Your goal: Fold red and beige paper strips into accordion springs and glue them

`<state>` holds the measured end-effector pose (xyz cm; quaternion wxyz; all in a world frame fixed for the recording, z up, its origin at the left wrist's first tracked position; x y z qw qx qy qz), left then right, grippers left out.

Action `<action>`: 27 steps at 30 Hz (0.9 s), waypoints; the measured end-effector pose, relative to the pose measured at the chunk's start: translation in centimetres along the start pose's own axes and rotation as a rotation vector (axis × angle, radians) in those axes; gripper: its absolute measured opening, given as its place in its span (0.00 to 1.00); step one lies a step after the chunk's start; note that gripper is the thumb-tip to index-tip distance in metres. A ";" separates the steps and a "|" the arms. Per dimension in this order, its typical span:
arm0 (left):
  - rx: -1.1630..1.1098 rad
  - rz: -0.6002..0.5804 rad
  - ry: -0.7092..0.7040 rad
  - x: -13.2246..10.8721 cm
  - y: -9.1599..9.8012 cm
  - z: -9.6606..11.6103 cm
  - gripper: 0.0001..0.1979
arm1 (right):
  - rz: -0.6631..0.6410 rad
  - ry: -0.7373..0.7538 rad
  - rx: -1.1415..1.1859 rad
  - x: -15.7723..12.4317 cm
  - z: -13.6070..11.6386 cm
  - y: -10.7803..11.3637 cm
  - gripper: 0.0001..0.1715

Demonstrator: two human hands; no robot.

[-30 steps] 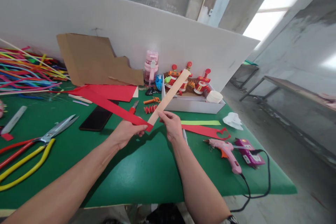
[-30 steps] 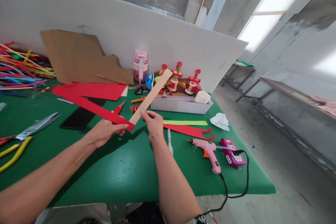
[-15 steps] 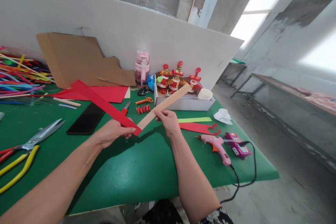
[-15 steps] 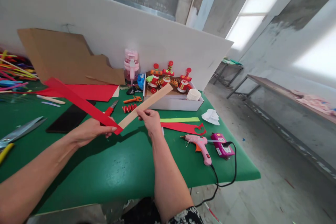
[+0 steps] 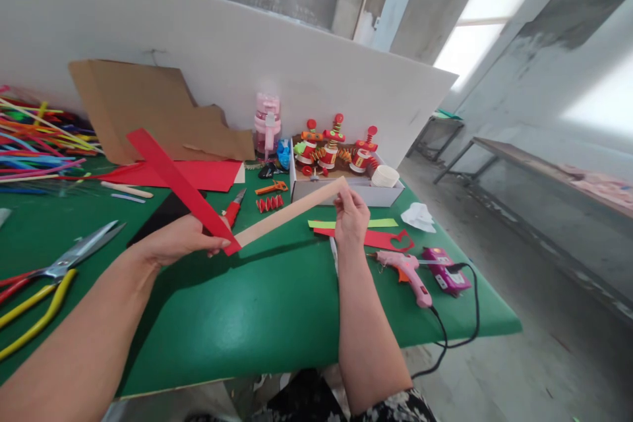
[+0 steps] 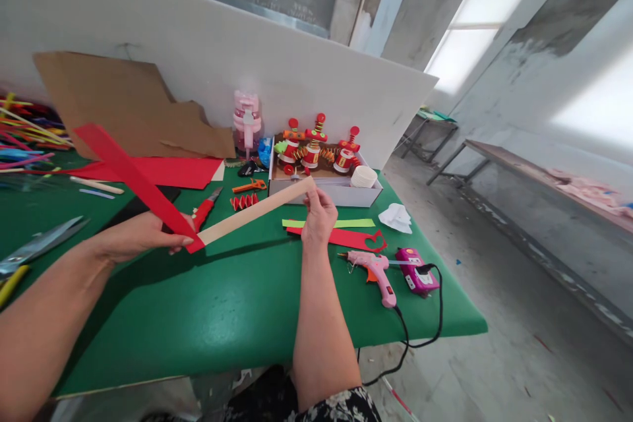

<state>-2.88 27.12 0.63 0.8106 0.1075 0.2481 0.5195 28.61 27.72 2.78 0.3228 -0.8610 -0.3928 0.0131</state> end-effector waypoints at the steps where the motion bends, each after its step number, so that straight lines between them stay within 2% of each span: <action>1: -0.020 -0.002 0.004 0.0 0.1 0.0 0.10 | 0.035 0.015 0.023 0.1 -0.1 0.4 0.14; 4: -0.106 0.079 -0.010 -0.1 0.7 0.4 0.10 | 0.114 0.010 0.073 -0.1 0.3 0.9 0.14; 6: -0.202 0.153 -0.025 0.0 1.0 0.7 0.11 | 0.063 -0.096 0.079 -1.3 1.6 0.0 0.18; 9: -0.352 0.201 0.025 0.4 0.6 0.3 0.11 | -0.213 -0.390 0.005 -5.5 4.8 -3.4 0.29; 12: -0.433 0.211 0.081 0.6 -0.3 0.0 0.12 | -0.523 -0.544 -0.153 -10.6 6.8 -6.2 0.24; 13: -0.446 0.201 0.082 0.6 -0.7 0.1 0.12 | -0.603 -0.525 -0.180 -11.8 6.9 -6.9 0.22; 15: -0.458 0.161 0.066 0.6 -1.3 0.4 0.10 | -0.653 -0.475 -0.194 -13.0 6.8 -7.5 0.19; 18: -0.463 0.126 0.058 0.6 -1.9 0.7 0.07 | -0.663 -0.445 -0.202 -13.3 6.6 -7.5 0.16; 23: -0.476 0.132 0.067 0.7 -2.4 0.6 0.07 | -0.665 -0.399 -0.271 -12.4 6.2 -7.0 0.13; 27: -0.520 0.204 0.069 0.9 -2.4 0.2 0.09 | -0.665 -0.397 -0.258 -12.3 6.2 -7.1 0.14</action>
Point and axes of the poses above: each hand's wrist, its own x-axis towards the middle knuckle, its own y-axis out of the back of the hand, z = x × y, the point moved 8 cm from there along x, towards the middle knuckle, and after that the axes turned 11 degrees about y, right-handed, at the moved point
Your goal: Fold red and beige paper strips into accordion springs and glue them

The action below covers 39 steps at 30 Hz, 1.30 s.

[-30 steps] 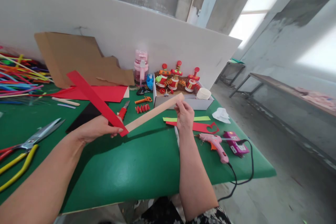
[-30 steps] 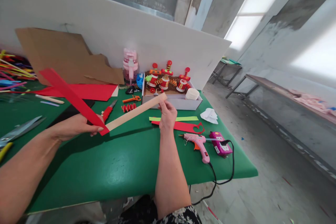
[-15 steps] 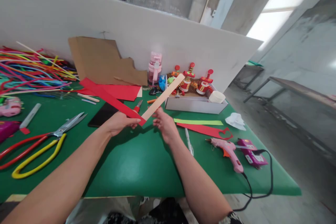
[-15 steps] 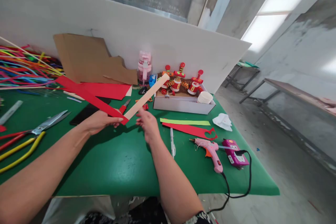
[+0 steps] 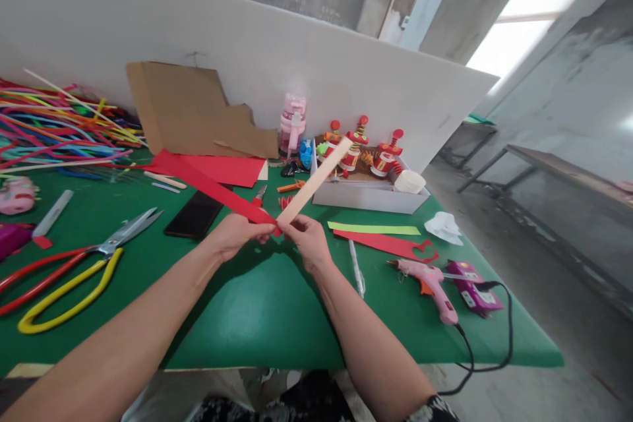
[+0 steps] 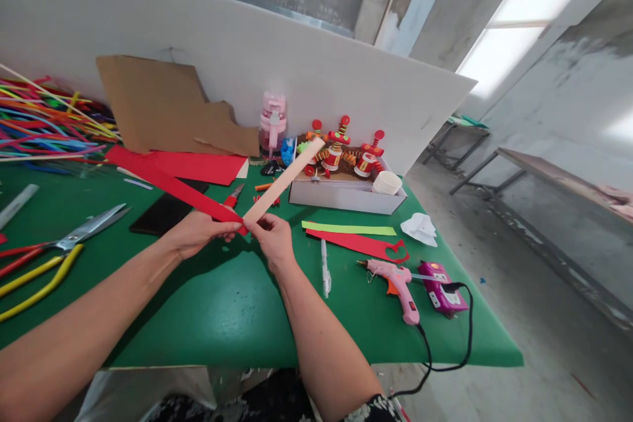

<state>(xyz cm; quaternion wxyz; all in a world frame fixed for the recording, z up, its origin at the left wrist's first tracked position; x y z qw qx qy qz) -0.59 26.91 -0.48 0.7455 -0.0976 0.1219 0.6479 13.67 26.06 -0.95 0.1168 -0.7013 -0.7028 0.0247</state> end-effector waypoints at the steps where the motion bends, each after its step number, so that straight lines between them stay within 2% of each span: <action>1: -0.018 0.017 -0.007 0.0 0.0 -0.1 0.10 | -0.005 -0.003 0.012 0.0 0.1 0.0 0.14; 8: -0.086 0.083 -0.043 0.1 -0.6 -0.1 0.17 | 0.030 0.030 -0.046 0.0 0.1 0.3 0.12; 12: -0.161 0.213 -0.054 0.3 0.4 0.1 0.17 | 0.042 -0.003 -0.025 -0.1 0.4 0.2 0.12; 14: -0.197 0.223 -0.009 0.4 1.1 0.0 0.17 | 0.069 -0.020 -0.001 0.1 0.4 0.7 0.12; 17: -0.238 0.211 0.026 0.6 2.8 0.4 0.15 | 0.085 -0.023 0.006 0.5 0.2 1.8 0.12; 23: -0.396 0.289 -0.110 0.0 7.8 2.8 0.14 | 0.066 0.004 -0.024 1.2 -0.7 3.1 0.12; 27: -0.545 0.367 -0.160 -0.5 10.5 3.6 0.13 | 0.056 0.009 -0.046 1.4 -0.7 3.4 0.12; 29: -0.614 0.436 -0.176 -0.8 11.9 3.6 0.10 | 0.065 0.010 -0.050 1.4 -0.6 3.7 0.12; 32: -0.716 0.543 -0.272 -1.5 13.5 3.8 0.04 | 0.111 0.004 -0.020 1.6 -0.7 4.2 0.12; 34: -0.715 0.546 -0.296 -1.6 13.2 3.8 0.02 | 0.148 -0.006 0.058 1.6 -0.8 4.3 0.13; 36: -0.602 0.438 -0.225 -1.1 11.1 3.8 0.04 | 0.164 -0.022 0.157 1.5 -0.8 4.0 0.15; 39: -0.292 0.050 -0.056 -0.6 4.5 3.2 0.15 | 0.160 -0.046 0.258 1.2 -0.5 2.9 0.16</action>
Point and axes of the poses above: each hand's wrist, its own x-axis towards the middle knuckle, its own y-axis out of the back of the hand, z = x × y, the point moved 8 cm from there along x, towards the middle knuckle, and after that the axes turned 11 degrees about y, right-handed, at the moved point
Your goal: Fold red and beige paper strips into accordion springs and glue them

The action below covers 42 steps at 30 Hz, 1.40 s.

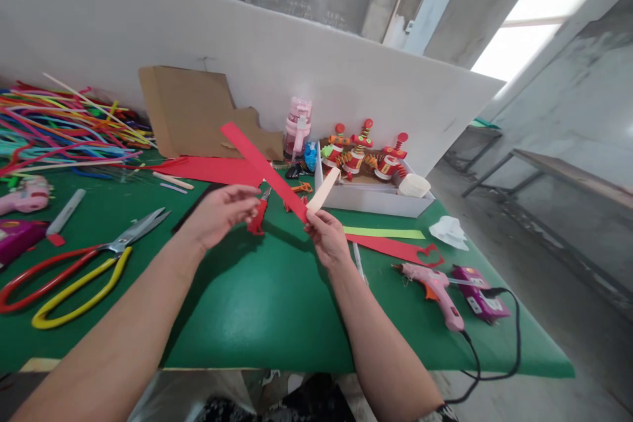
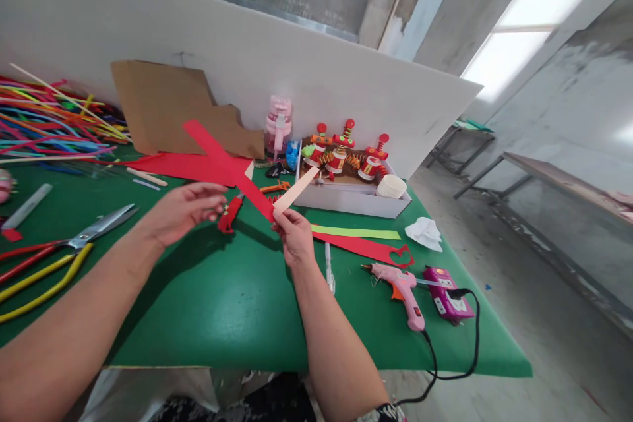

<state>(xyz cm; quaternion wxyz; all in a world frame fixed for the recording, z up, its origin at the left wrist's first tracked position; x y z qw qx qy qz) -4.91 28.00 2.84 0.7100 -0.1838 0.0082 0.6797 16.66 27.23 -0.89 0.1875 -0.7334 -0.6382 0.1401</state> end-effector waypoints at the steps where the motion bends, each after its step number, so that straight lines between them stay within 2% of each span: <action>1: 0.079 -0.118 0.058 -0.3 -2.1 -1.0 0.18 | 0.000 -0.010 0.016 -0.2 0.3 -0.3 0.17; 3: 0.130 -0.223 0.106 -1.0 -4.8 -2.6 0.20 | -0.010 -0.031 0.029 -0.7 1.0 -0.8 0.17; 6: 0.092 -0.181 0.106 -1.1 -6.2 -4.0 0.17 | -0.047 -0.059 0.016 -1.3 2.0 -1.6 0.15; 10: 0.019 -0.023 0.119 -0.6 -5.4 -5.0 0.17 | -0.068 -0.041 -0.021 -1.7 2.5 -2.0 0.11; 14: -0.005 0.049 0.129 -0.4 -4.6 -5.1 0.19 | -0.078 -0.055 -0.050 -1.6 2.5 -1.9 0.11; 24: 0.068 0.053 0.140 -0.6 -4.9 -5.0 0.19 | -0.135 0.022 -0.178 -0.8 1.2 -1.1 0.15; 30: 0.004 0.070 0.146 -0.3 -4.6 -5.4 0.18 | -0.139 0.224 -0.434 -0.9 0.5 -1.4 0.11; 34: -0.048 0.077 0.139 -0.2 -4.4 -5.5 0.16 | -0.185 0.373 -0.606 -1.0 -0.2 -1.9 0.08; 38: -0.083 0.115 0.155 -0.1 -4.0 -5.5 0.13 | -0.253 0.515 -0.656 -1.5 -1.0 -2.7 0.09; 42: -0.107 0.122 0.184 0.0 -3.9 -5.7 0.10 | -0.272 0.556 -0.640 -1.6 -1.4 -3.1 0.12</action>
Point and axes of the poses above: each hand's wrist, its own x-axis towards the middle knuckle, its own y-axis out of the back of the hand, z = x × y, the point moved 8 cm from there along x, towards the middle knuckle, and after that the axes turned 11 degrees about y, right-handed, at the moved point
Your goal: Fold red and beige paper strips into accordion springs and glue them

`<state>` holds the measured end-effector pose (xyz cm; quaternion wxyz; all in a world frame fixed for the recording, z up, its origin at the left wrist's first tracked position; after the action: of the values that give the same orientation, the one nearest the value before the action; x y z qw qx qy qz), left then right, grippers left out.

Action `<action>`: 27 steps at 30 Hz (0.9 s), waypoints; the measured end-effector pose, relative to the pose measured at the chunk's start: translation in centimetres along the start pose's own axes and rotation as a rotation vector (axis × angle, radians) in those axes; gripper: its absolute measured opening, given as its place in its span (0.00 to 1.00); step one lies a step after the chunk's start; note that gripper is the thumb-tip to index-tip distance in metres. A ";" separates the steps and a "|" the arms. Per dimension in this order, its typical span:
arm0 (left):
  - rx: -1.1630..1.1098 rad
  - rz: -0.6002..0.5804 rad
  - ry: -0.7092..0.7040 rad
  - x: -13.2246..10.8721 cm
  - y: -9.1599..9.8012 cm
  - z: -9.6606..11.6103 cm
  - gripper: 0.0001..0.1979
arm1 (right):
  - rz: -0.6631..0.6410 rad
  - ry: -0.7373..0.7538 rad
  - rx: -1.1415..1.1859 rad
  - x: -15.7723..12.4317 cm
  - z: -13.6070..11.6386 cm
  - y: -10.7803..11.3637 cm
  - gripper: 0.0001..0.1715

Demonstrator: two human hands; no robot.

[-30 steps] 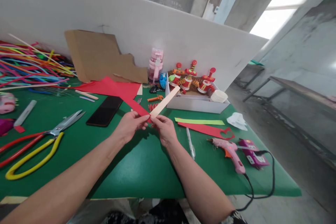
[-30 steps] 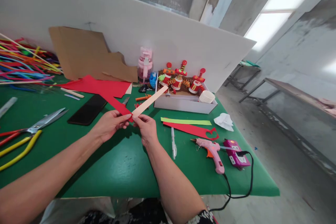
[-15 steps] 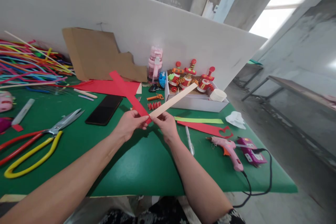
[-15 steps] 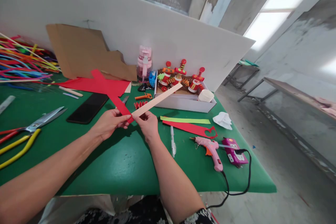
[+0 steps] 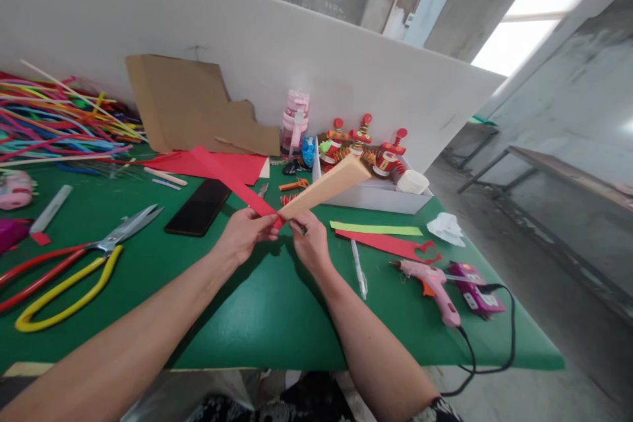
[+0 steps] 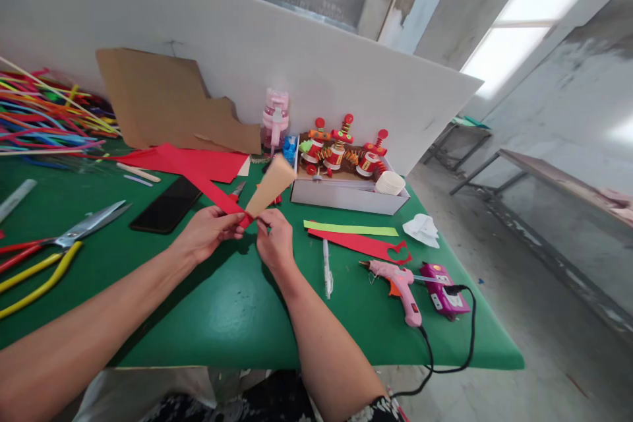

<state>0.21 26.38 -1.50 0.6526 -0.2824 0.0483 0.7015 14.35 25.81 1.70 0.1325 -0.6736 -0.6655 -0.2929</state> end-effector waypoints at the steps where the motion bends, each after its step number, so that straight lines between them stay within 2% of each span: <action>1: -0.005 -0.002 0.006 0.0 0.0 0.0 0.09 | 0.010 -0.024 0.029 0.0 0.2 0.0 0.12; 3: -0.013 -0.006 0.009 0.0 0.0 -0.1 0.09 | 0.059 -0.126 0.136 -0.1 1.1 0.0 0.11; 7: -0.011 -0.034 -0.022 -0.1 -0.3 -0.1 0.12 | 0.208 -0.443 0.467 -1.2 3.8 -0.7 0.06; 11: 0.022 -0.067 -0.046 -0.2 -0.7 -0.3 0.15 | 0.249 -0.680 0.675 -2.5 5.2 -1.7 0.11; 14: 0.040 -0.066 -0.063 -0.1 -0.8 -0.4 0.16 | 0.231 -0.712 0.699 -2.7 5.2 -1.8 0.13; 20: 0.058 -0.076 -0.062 -0.5 -1.0 -0.2 0.16 | 0.193 -0.647 0.660 -2.4 4.5 -1.8 0.16; 27: 0.164 -0.014 -0.018 -1.4 -1.1 0.0 0.15 | 0.181 -0.634 0.633 -2.4 4.5 -1.8 0.16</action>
<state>1.23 25.28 -0.56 0.6786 -0.2223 0.0977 0.6932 13.71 26.56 -3.57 0.1468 -0.7117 -0.6685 0.1583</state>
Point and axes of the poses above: each hand's wrist, its own x-axis towards the middle knuckle, its own y-axis out of the back of the hand, z = x × y, the point moved 8 cm from there along x, towards the middle knuckle, and after that the axes turned 11 degrees about y, right-handed, at the moved point
